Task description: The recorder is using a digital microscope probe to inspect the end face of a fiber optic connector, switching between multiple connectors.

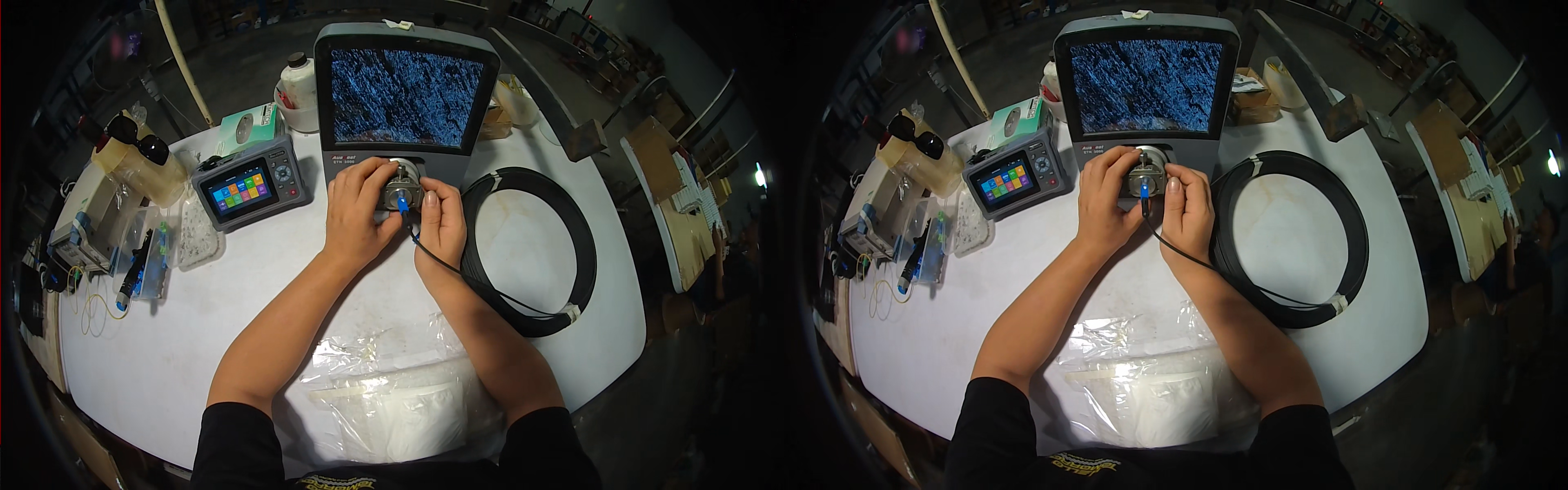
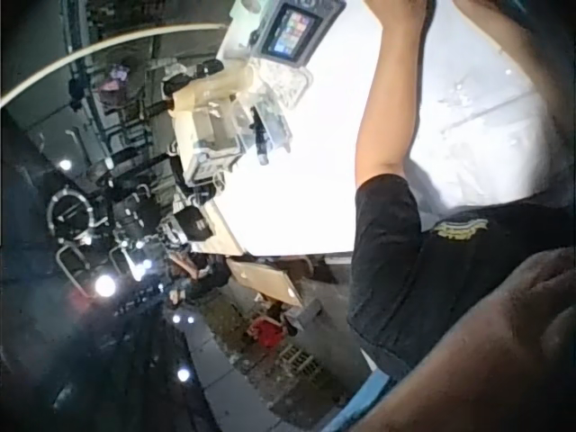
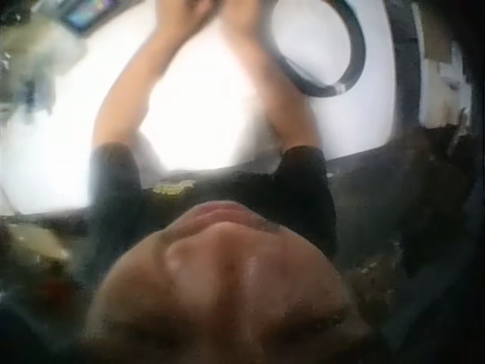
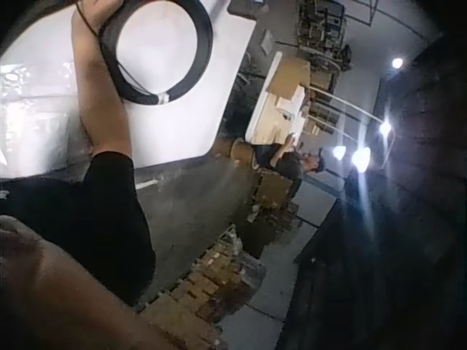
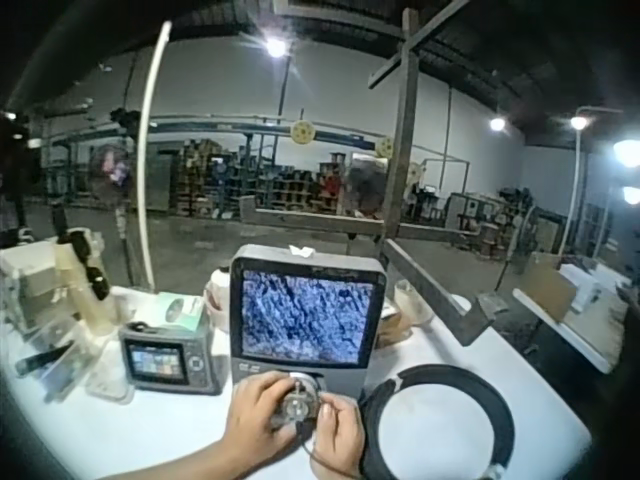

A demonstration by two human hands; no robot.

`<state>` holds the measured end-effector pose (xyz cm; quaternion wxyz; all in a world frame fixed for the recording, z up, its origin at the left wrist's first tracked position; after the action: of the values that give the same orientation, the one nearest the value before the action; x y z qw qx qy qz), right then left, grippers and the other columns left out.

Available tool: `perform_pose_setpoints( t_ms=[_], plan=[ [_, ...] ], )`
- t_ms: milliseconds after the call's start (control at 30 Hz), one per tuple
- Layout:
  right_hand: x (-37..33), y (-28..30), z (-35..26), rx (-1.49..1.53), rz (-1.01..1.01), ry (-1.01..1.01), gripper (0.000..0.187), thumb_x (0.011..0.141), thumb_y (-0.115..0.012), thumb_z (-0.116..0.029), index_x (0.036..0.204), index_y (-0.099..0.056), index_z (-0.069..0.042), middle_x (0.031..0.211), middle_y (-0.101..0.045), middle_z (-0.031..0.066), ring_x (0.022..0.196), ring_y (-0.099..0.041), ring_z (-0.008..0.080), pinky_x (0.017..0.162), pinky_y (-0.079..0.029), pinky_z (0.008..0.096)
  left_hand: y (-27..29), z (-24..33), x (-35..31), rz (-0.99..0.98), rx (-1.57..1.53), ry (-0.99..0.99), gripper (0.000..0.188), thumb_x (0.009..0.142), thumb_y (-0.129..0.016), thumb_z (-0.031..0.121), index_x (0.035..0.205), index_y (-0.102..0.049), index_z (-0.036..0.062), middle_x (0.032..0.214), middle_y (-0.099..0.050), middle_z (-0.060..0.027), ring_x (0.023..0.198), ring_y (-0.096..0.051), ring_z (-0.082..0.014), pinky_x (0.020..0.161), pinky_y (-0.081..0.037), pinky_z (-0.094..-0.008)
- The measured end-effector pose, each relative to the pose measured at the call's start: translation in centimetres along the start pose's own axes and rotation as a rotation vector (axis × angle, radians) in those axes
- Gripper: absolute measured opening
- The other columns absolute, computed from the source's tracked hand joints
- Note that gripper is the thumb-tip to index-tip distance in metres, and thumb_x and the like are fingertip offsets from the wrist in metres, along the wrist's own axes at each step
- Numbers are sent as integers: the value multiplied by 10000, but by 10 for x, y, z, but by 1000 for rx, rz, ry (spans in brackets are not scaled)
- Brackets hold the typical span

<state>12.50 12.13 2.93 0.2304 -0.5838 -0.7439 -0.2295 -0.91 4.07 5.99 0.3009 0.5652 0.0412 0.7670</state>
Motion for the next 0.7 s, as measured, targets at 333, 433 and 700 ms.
perform_pose_setpoints(
  t_ms=[333,433,700],
  plan=[
    [1,-2,-9,-59,-20,35,255,1111,-551,-151,1246,-685,18,1179,-680,174,1062,-680,295,961,-531,379,3,0,2,4,18,13,680,666,-831,39,1320,-648,82,1308,-664,-89,1211,-600,-334,1018,-438,-459],
    [1,-2,-3,-33,-36,-8,258,1112,-548,-149,1255,-685,16,1180,-679,173,1063,-679,289,956,-532,376,3,0,2,5,19,11,673,669,-840,43,1314,-651,79,1304,-667,-87,1208,-603,-330,1017,-439,-457],
    [2,-2,-8,-71,-40,34,261,1112,-545,-145,1267,-689,8,1190,-679,173,1068,-678,291,952,-533,376,4,-1,3,14,3,8,645,673,-840,39,1290,-658,75,1293,-670,-93,1196,-611,-330,1021,-444,-449]
  ],
)
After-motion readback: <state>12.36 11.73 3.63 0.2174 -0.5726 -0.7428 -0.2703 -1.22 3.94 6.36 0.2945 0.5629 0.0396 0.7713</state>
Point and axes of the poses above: each hand's wrist, its own x-axis towards the middle knuckle, its own y-axis out of the back of the hand, z = x × y, the point moved 7 cm from there along x, towards the middle knuckle
